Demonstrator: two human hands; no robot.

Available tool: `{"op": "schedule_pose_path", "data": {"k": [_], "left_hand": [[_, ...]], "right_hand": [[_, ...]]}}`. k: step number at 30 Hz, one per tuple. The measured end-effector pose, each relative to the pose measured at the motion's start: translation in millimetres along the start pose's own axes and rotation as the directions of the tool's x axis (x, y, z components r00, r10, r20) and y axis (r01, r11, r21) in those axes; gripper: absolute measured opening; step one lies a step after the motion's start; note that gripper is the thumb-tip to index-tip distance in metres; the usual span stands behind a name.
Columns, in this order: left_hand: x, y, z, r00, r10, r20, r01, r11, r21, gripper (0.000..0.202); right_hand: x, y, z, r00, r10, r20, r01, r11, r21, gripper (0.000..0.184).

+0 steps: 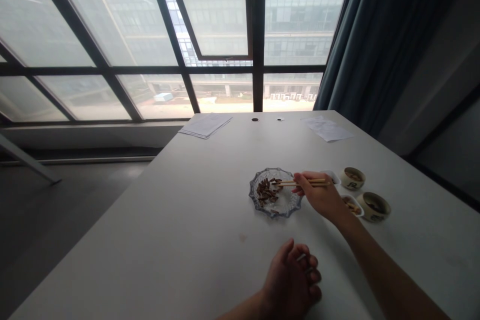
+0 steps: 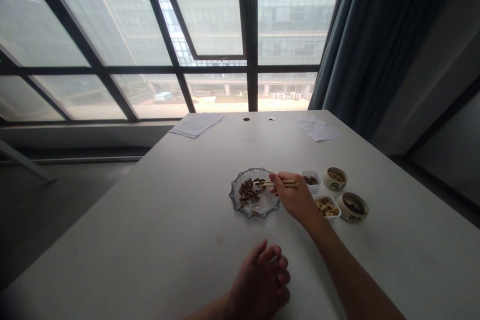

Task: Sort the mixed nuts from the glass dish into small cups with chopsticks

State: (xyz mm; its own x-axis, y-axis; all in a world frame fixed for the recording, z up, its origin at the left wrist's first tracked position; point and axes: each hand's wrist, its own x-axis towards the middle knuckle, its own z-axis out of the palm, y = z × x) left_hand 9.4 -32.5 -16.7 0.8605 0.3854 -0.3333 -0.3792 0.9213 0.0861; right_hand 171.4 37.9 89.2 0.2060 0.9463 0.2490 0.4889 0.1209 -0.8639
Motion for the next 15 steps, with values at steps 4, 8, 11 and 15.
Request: {"op": "schedule_pose_path", "data": {"k": [4,8,11,15], "left_hand": [[-0.4,0.0,0.4,1.0,0.0,-0.005,0.0,1.0,-0.002,0.026],[-0.7,0.1,1.0,1.0,-0.002,-0.002,0.002,1.0,-0.004,0.026],[-1.1,0.1,1.8,1.0,-0.004,-0.008,0.004,1.0,-0.005,0.025],[-1.6,0.2,2.4,1.0,-0.001,-0.001,0.001,1.0,-0.007,0.025]], "right_hand": [[1.3,2.0,-1.6,1.0,0.014,-0.017,-0.013,0.999,0.035,0.042],[1.7,6.0,1.7,1.0,-0.001,-0.001,0.001,1.0,0.014,0.042],[2.1,8.1,2.7,1.0,-0.015,0.006,0.015,0.999,-0.028,0.042],[2.4,9.3,2.6,0.998,-0.062,-0.01,0.06,0.991,-0.117,0.045]]}}
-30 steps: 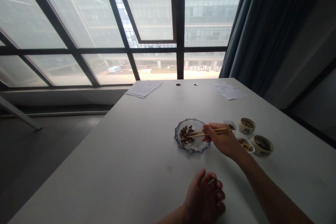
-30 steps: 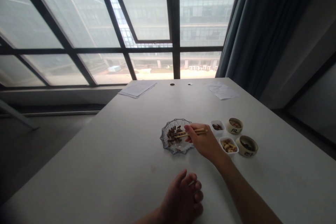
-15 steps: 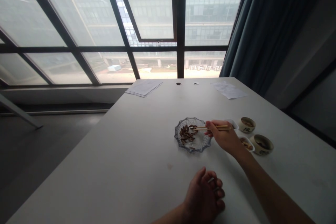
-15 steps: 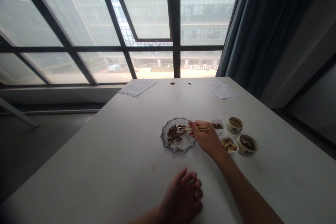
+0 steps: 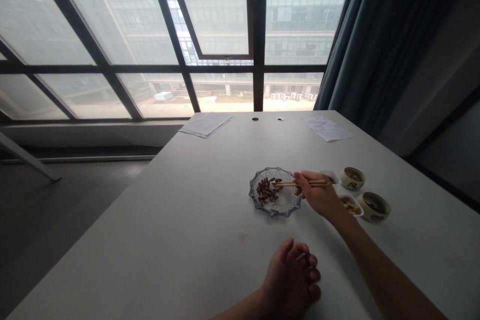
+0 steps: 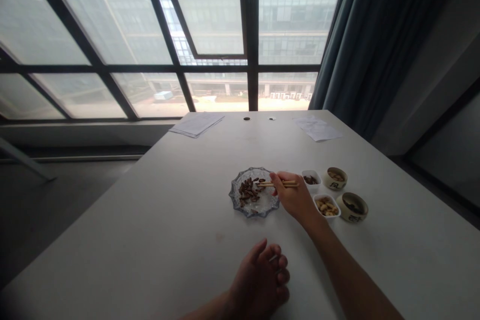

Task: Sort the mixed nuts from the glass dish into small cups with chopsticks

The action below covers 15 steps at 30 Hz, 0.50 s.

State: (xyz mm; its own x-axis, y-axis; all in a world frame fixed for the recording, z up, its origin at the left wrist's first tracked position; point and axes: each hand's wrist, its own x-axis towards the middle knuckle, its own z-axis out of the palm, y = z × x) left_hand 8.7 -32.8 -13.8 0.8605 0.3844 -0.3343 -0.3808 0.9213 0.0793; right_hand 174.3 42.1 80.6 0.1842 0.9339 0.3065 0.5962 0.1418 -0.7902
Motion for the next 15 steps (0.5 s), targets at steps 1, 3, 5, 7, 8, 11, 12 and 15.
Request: {"op": "schedule_pose_path", "data": {"k": [1,3,5,7,8,11,12,15], "left_hand": [[-0.1,0.0,0.0,1.0,-0.001,0.002,0.001,1.0,-0.002,0.025],[-0.2,0.1,0.0,1.0,-0.004,0.003,0.004,1.0,-0.007,0.025],[-0.2,0.1,-0.1,1.0,-0.006,0.002,0.006,1.0,-0.007,0.025],[-0.2,0.2,-0.2,1.0,-0.003,0.0,0.003,1.0,-0.004,0.025],[-0.1,0.2,-0.2,1.0,-0.002,-0.001,0.002,1.0,-0.002,0.025],[-0.3,0.5,-0.3,1.0,-0.002,-0.007,0.002,1.0,-0.004,0.025],[-0.5,0.6,-0.3,1.0,-0.002,-0.008,0.002,1.0,-0.005,0.025],[-0.8,0.8,-0.5,1.0,0.0,-0.009,0.0,1.0,-0.002,0.024]], "right_hand": [[0.0,0.5,0.5,1.0,-0.01,-0.017,0.01,1.0,-0.018,0.046],[-0.2,1.6,2.3,0.998,-0.017,-0.059,0.015,0.999,-0.032,0.048],[-0.3,1.5,3.8,0.995,-0.015,-0.095,0.013,1.0,-0.026,0.049],[-0.5,-1.2,2.8,0.992,-0.019,-0.121,0.017,1.0,-0.014,0.05],[-0.7,-4.0,0.7,0.991,-0.023,-0.131,0.022,1.0,-0.011,0.05],[-2.2,-16.5,-13.3,0.983,-0.023,-0.181,0.022,1.0,-0.01,0.05],[-3.0,-21.3,-20.6,0.978,-0.019,-0.206,0.017,1.0,-0.013,0.049],[-6.2,-32.7,-47.8,0.949,-0.015,-0.316,0.004,0.999,-0.033,0.048]]}}
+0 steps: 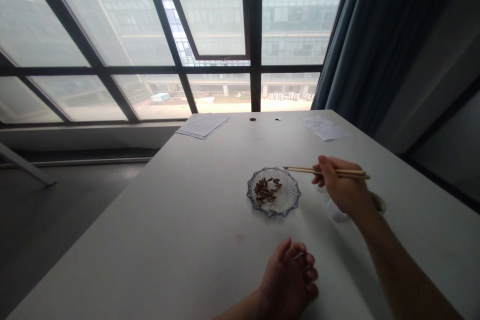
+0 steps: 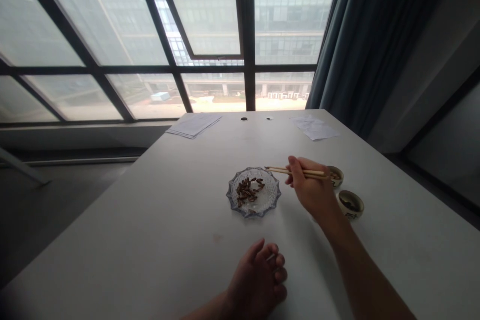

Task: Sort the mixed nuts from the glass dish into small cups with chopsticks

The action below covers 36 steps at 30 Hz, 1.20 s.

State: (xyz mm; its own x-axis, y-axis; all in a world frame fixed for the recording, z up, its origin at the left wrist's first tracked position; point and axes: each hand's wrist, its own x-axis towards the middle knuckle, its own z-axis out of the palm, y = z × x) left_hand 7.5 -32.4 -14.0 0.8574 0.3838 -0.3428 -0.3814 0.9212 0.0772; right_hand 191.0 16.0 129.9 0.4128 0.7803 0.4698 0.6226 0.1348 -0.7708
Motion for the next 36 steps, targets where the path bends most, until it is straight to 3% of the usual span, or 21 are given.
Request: {"op": "schedule_pose_path", "data": {"k": [5,8,14,20,25,28,32,36], "left_hand": [[-0.8,0.2,0.5,1.0,-0.004,0.021,0.004,1.0,-0.002,0.024],[-1.6,0.4,1.5,1.0,0.0,0.012,0.0,1.0,-0.001,0.024],[-1.9,1.1,2.5,1.0,0.002,0.001,-0.002,1.0,-0.005,0.024],[-1.5,1.3,2.1,1.0,0.008,0.003,-0.008,1.0,-0.005,0.025],[-1.2,0.8,1.9,1.0,0.005,0.001,-0.005,1.0,-0.005,0.025],[-0.7,0.5,1.2,1.0,0.006,0.007,-0.006,1.0,-0.003,0.025],[-0.3,0.8,0.3,1.0,0.003,0.01,-0.003,1.0,-0.004,0.025],[-1.3,0.8,1.5,1.0,0.002,-0.001,-0.002,1.0,-0.005,0.025]], "right_hand": [[11.7,1.8,-41.5,0.974,0.002,-0.227,-0.022,0.996,-0.09,0.047],[18.5,10.2,-54.3,0.956,0.04,-0.29,-0.08,0.989,-0.127,0.048],[24.4,23.5,-57.2,0.952,0.039,-0.305,-0.112,0.967,-0.227,0.047],[25.7,34.4,-55.3,0.976,0.095,-0.195,-0.15,0.944,-0.295,0.036],[25.4,30.1,-60.9,0.972,0.064,-0.228,-0.128,0.951,-0.28,0.037],[22.8,21.1,-57.5,0.964,0.114,-0.242,-0.152,0.978,-0.145,0.04],[15.6,7.4,-40.8,0.986,0.156,-0.061,-0.153,0.987,0.05,0.043],[6.6,-4.8,-20.2,0.975,0.092,0.203,-0.096,0.995,0.009,0.04]]}}
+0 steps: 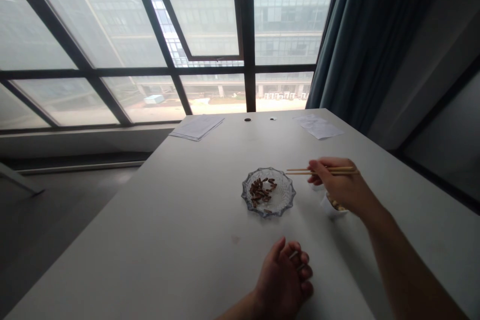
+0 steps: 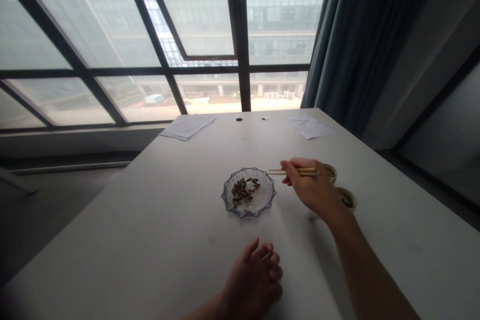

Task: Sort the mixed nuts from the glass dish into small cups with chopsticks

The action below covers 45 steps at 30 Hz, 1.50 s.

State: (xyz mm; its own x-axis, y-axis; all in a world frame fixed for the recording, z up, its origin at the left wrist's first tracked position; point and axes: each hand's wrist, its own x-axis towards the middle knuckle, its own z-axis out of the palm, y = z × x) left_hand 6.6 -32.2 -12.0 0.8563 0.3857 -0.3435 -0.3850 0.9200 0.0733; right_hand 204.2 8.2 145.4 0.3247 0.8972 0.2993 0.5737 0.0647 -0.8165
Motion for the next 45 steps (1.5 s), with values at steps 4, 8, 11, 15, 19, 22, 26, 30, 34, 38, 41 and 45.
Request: {"op": "schedule_pose_path", "data": {"k": [4,8,11,15,19,22,26,30,34,38,41,45], "left_hand": [[-0.9,-0.5,1.5,1.0,-0.001,-0.005,0.001,1.0,-0.004,0.025],[-0.3,-1.0,0.7,1.0,-0.001,-0.006,0.001,1.0,-0.003,0.025],[0.5,-1.1,-0.5,1.0,0.005,-0.009,-0.005,1.0,0.003,0.025],[1.3,-1.0,-1.3,1.0,-0.002,-0.006,0.002,1.0,0.015,0.025],[1.7,-0.8,-1.9,1.0,-0.004,0.003,0.004,1.0,0.012,0.025],[1.9,-0.7,-2.4,1.0,-0.005,-0.003,0.005,1.0,0.011,0.025],[1.9,-0.7,-2.8,1.0,-0.007,0.003,0.007,1.0,0.013,0.025],[1.7,-0.5,-2.7,1.0,-0.003,0.013,0.003,1.0,0.011,0.025],[1.0,-0.7,-1.5,1.0,-0.004,-0.003,0.004,1.0,0.009,0.024],[0.3,-1.1,0.2,1.0,0.004,-0.025,-0.004,1.0,0.016,0.025],[-0.1,-1.2,1.2,0.999,0.005,-0.032,-0.004,1.0,0.014,0.025],[0.1,-1.3,0.9,0.999,0.008,-0.034,-0.008,1.0,0.021,0.026]], "right_hand": [[-2.6,-2.4,18.4,0.983,-0.064,0.17,0.079,0.993,-0.082,0.037],[-1.6,4.4,32.9,0.97,-0.118,0.212,0.146,0.982,-0.12,0.036],[-0.3,8.1,39.6,0.963,-0.149,0.225,0.184,0.972,-0.144,0.037],[0.8,8.6,43.0,0.957,-0.166,0.239,0.205,0.968,-0.147,0.038],[1.4,11.0,45.4,0.957,-0.166,0.237,0.201,0.971,-0.131,0.041],[1.6,14.1,47.2,0.958,-0.173,0.227,0.206,0.97,-0.13,0.044],[1.7,17.5,49.8,0.963,-0.184,0.197,0.216,0.964,-0.155,0.047],[1.8,21.4,53.5,0.97,-0.203,0.133,0.224,0.961,-0.162,0.046],[1.9,24.5,56.5,0.968,-0.223,0.117,0.241,0.954,-0.179,0.046],[1.6,25.1,57.8,0.968,-0.227,0.104,0.243,0.952,-0.188,0.046],[1.1,20.9,54.7,0.971,-0.225,0.085,0.237,0.954,-0.181,0.047],[-1.6,5.4,40.0,0.976,-0.215,0.007,0.213,0.959,-0.186,0.047]]}}
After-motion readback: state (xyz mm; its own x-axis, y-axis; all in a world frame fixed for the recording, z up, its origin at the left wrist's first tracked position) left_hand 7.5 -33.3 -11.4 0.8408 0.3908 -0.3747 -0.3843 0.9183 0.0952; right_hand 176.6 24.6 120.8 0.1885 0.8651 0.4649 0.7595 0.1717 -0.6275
